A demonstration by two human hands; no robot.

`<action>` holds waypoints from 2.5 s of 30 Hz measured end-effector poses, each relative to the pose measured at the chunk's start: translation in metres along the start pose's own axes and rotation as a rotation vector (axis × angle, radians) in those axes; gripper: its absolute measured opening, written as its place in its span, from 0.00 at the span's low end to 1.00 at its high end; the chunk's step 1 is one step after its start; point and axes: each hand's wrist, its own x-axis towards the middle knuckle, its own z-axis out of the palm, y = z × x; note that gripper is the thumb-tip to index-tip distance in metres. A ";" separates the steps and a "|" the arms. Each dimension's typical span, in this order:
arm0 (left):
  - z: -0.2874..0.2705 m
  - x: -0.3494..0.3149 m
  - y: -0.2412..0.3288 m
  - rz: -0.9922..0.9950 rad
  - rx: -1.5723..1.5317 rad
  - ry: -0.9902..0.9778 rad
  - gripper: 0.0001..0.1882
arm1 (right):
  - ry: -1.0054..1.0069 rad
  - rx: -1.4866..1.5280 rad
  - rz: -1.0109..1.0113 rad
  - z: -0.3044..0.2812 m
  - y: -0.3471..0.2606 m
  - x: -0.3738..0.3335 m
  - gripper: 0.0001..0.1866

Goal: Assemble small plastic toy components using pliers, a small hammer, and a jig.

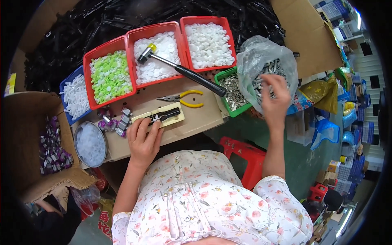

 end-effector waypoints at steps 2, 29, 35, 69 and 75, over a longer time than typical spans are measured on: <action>0.000 0.001 0.001 -0.016 -0.008 0.007 0.19 | 0.239 -0.217 0.066 -0.027 0.036 -0.014 0.06; 0.000 0.003 0.002 -0.024 0.003 -0.004 0.17 | 0.756 -0.061 0.596 0.067 0.107 0.028 0.36; 0.001 0.003 0.003 -0.027 0.004 -0.005 0.17 | 0.699 -0.101 0.748 0.068 0.088 0.046 0.35; -0.040 0.029 -0.032 -0.166 0.042 0.206 0.16 | -0.075 0.046 0.230 -0.001 0.073 -0.002 0.06; -0.081 0.059 -0.094 -0.395 0.197 0.324 0.09 | -0.060 0.479 0.297 0.008 0.069 0.016 0.09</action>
